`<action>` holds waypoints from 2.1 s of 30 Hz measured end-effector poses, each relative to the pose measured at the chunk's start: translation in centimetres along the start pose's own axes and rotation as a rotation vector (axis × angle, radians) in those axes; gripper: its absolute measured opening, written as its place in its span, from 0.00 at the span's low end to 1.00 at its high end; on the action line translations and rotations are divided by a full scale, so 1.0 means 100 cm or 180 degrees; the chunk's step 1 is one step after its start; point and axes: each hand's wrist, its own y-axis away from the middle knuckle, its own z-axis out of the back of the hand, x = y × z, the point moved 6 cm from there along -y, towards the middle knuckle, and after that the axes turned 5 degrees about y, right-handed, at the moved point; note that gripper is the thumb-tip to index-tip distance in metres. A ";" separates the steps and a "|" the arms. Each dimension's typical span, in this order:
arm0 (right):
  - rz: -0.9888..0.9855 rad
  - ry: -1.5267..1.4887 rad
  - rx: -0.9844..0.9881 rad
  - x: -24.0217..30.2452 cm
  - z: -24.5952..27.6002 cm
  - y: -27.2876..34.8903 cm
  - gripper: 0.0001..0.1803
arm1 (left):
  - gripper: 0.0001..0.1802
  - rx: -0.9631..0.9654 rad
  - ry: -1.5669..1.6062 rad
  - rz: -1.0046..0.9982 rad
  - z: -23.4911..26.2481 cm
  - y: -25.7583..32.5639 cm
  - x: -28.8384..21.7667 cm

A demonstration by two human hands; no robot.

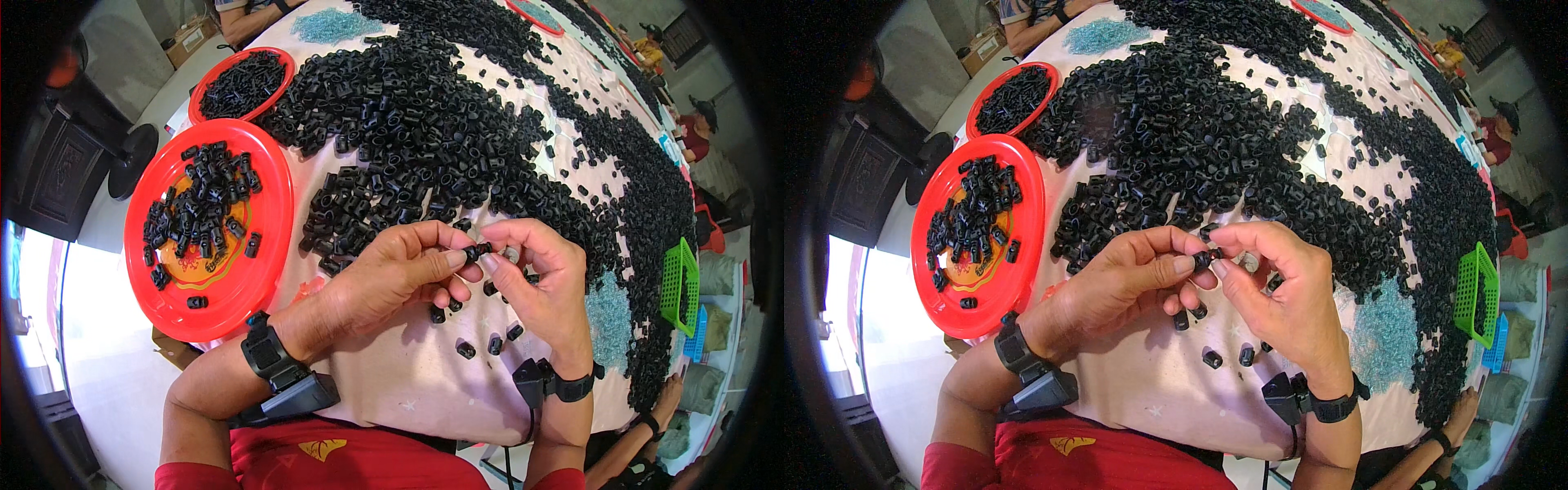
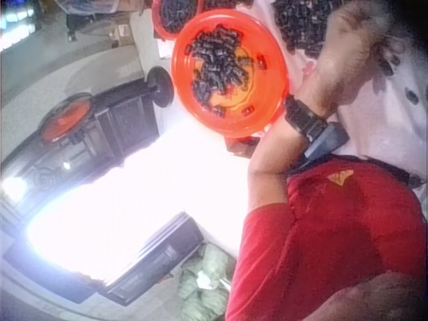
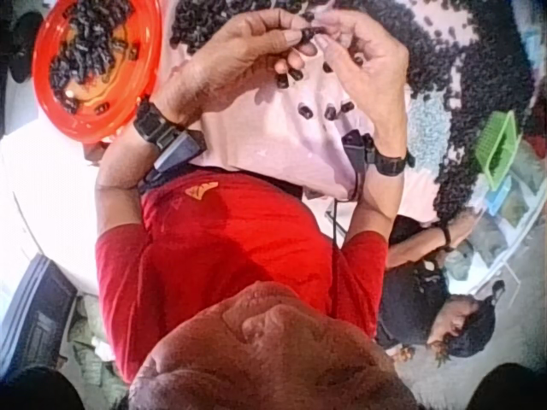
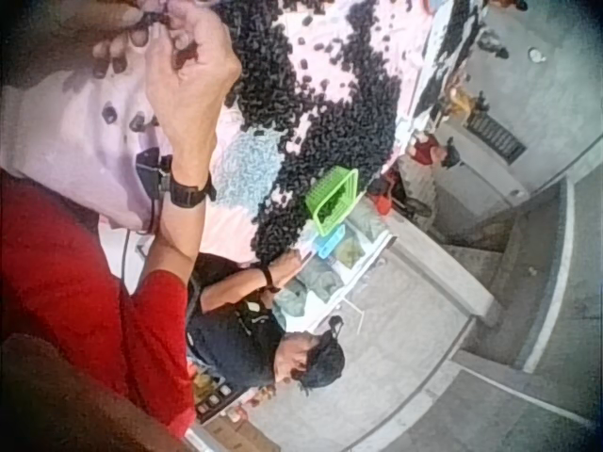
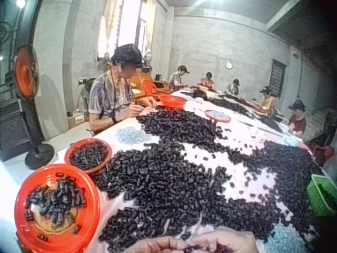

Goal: The person picks up a black plastic cord lock and a small metal spring from a table, inserts the spring into the cord lock by hand, and places the assembled unit onto a red tray, repeating the process.

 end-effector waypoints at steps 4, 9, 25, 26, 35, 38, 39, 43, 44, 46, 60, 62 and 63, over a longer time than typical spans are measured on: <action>0.0171 0.0408 0.0162 0.008 0.003 -0.002 0.12 | 0.13 0.0010 -0.0093 -0.0047 -0.002 -0.001 0.000; 0.0466 0.0583 0.0115 0.012 0.003 -0.002 0.13 | 0.11 -0.0032 -0.0446 -0.0238 -0.002 -0.001 -0.004; 0.0792 0.0670 0.0300 0.017 -0.001 0.002 0.09 | 0.07 -0.0292 -0.1343 -0.0305 -0.005 0.003 -0.006; 0.0747 0.0658 0.0325 0.016 -0.003 0.001 0.08 | 0.07 -0.0416 -0.1390 -0.0279 -0.004 0.004 -0.006; 0.0884 0.0785 0.0317 0.016 -0.005 0.003 0.07 | 0.05 -0.0482 -0.1755 -0.0441 -0.005 0.008 -0.004; 0.0676 0.0749 0.0438 0.016 -0.002 0.003 0.06 | 0.05 -0.0351 -0.2151 -0.0548 -0.007 0.008 -0.007; 0.0385 0.0672 0.0545 0.012 -0.003 0.003 0.06 | 0.05 -0.0344 -0.2156 -0.0538 -0.006 0.008 -0.007; 0.0319 0.0516 0.0625 0.007 -0.003 0.003 0.06 | 0.05 -0.0322 -0.1998 -0.0315 -0.008 0.007 -0.008; 0.0582 0.0739 0.0570 0.010 -0.005 0.004 0.06 | 0.06 -0.0383 -0.1973 -0.0119 -0.007 0.007 -0.006; 0.0841 0.0962 0.0496 0.012 -0.008 0.004 0.06 | 0.05 -0.0396 -0.2151 -0.0179 -0.003 0.007 -0.006; 0.0912 0.0752 0.0151 0.019 -0.006 0.002 0.07 | 0.04 -0.0518 -0.1553 -0.0292 -0.009 0.008 -0.009; 0.1025 0.0849 0.0082 0.022 -0.007 0.003 0.06 | 0.04 -0.0611 -0.1433 -0.0286 -0.008 0.009 -0.006; 0.1072 0.0920 0.0057 0.022 -0.008 0.004 0.07 | 0.04 -0.0616 -0.1600 -0.0372 -0.007 0.010 -0.006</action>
